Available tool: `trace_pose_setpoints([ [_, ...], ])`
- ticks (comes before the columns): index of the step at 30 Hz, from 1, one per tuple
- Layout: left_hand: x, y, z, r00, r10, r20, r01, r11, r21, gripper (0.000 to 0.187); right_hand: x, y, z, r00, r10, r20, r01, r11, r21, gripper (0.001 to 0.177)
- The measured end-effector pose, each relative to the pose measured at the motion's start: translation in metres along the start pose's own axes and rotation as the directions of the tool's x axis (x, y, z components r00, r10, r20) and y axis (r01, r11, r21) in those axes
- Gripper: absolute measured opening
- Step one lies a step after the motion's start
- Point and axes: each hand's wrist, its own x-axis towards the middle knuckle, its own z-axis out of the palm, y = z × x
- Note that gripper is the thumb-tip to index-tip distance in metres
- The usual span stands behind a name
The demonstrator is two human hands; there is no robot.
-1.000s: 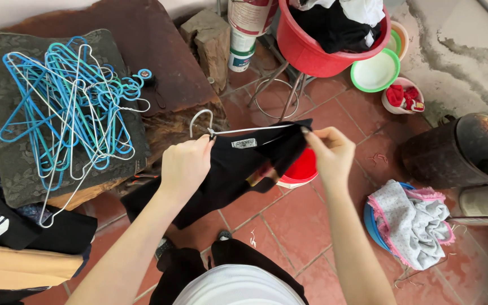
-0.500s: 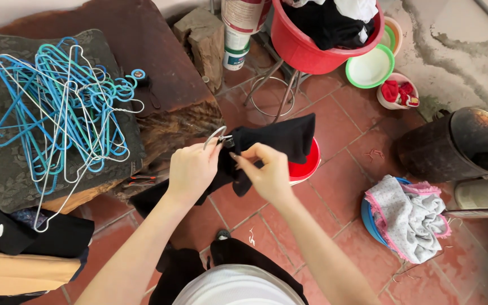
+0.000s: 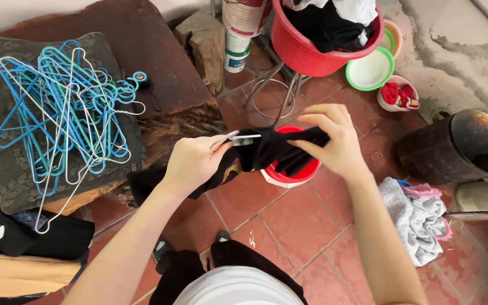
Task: The person takes wet clothes from a red basin, places each item on a hanger, and hangs them on an overhead drying rack. They handle a black t-shirt, a green towel, and another black t-shirt, spreading them out to dry.
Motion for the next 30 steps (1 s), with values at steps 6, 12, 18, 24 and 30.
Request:
trace_pose_setpoints([
  [6, -0.003, -0.013, 0.015, 0.993, 0.031, 0.114, -0.028, 0.999, -0.025, 0.011, -0.038, 0.037, 0.008, 0.977, 0.114, 0.18, -0.15, 0.968, 0.201, 0.015],
  [12, 0.028, -0.022, -0.025, 0.979, -0.04, 0.2, 0.044, 0.999, -0.015, 0.018, -0.07, 0.062, -0.032, 0.949, 0.314, 0.034, -0.316, 0.938, 0.146, 0.015],
  [18, 0.04, -0.021, -0.021, 0.942, -0.073, 0.326, 0.119, 0.985, -0.122, 0.023, -0.09, 0.073, -0.067, 0.933, 0.358, -0.033, -0.353, 0.93, 0.104, 0.016],
  [24, 0.038, -0.031, 0.013, 0.906, -0.027, 0.422, 0.151, 0.953, -0.264, 0.023, -0.118, 0.085, -0.088, 0.911, 0.408, -0.05, -0.408, 0.913, 0.024, 0.014],
  [30, 0.053, -0.018, 0.06, 0.922, 0.107, 0.373, -0.011, 0.968, -0.249, 0.016, -0.14, 0.084, -0.106, 0.887, 0.456, -0.075, -0.455, 0.89, 0.036, 0.017],
])
